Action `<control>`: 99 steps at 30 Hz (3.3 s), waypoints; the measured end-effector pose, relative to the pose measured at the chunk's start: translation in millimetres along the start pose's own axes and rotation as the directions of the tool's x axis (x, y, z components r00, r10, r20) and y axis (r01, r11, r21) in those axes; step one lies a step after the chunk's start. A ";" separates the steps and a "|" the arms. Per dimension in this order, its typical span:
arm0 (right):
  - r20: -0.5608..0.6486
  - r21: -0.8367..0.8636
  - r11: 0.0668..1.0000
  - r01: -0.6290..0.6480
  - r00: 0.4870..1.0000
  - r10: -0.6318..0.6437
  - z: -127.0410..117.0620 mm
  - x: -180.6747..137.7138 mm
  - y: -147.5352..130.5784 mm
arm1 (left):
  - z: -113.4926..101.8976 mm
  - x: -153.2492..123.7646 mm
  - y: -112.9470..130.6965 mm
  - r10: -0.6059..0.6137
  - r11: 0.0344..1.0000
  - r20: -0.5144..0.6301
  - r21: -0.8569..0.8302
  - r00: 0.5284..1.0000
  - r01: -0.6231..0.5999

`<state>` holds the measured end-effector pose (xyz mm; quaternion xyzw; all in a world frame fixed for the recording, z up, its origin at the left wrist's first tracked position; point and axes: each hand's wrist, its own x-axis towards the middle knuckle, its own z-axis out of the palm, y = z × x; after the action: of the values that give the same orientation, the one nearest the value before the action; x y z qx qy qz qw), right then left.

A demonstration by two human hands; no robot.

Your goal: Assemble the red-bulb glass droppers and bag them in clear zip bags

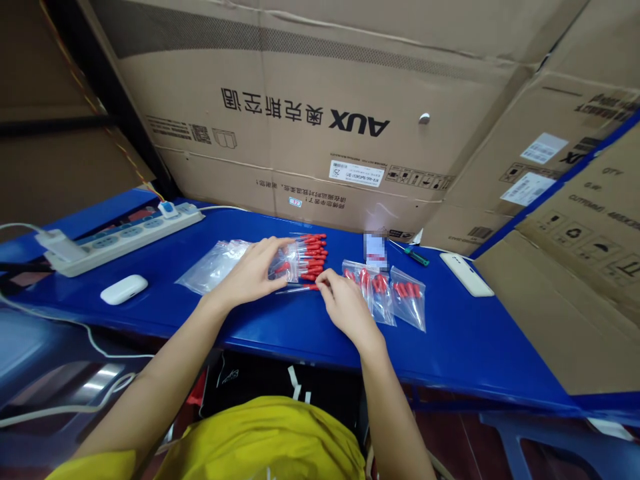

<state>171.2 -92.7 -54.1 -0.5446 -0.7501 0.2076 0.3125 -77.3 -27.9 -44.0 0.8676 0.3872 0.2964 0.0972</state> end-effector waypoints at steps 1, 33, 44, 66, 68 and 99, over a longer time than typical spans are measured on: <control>-0.051 0.072 0.997 -0.015 0.999 0.018 -3.2 0.2 0.1 | 0.5 -0.1 -1.0 -0.013 1.000 -0.008 0.006 1.000 0.013; -0.323 0.226 0.973 0.041 0.946 0.035 21.6 7.4 -14.7 | 5.8 -1.3 10.5 0.084 0.991 0.040 -0.104 0.996 -0.079; -0.222 0.181 0.981 0.073 0.975 -0.032 27.6 6.4 -14.7 | 8.1 -1.7 8.9 0.082 0.993 0.028 -0.090 0.996 -0.079; -0.282 -0.246 0.968 -0.045 0.959 -0.027 35.9 6.4 1.6 | 5.7 0.5 7.0 0.058 0.995 0.037 0.077 0.998 -0.061; -0.330 -0.229 0.970 -0.080 0.944 0.000 33.3 6.3 -0.7 | 5.1 0.7 7.3 0.058 0.995 0.046 0.074 0.997 -0.061; -0.333 0.026 0.990 0.141 0.935 -0.125 31.4 5.4 -20.7 | 11.9 -1.2 8.6 0.123 0.992 -0.004 -0.034 0.992 -0.123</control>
<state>134.0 -93.4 -61.8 -0.5118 -0.7169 0.1103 0.4604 -65.6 -33.9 -50.7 0.8877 0.3281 0.3092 0.0934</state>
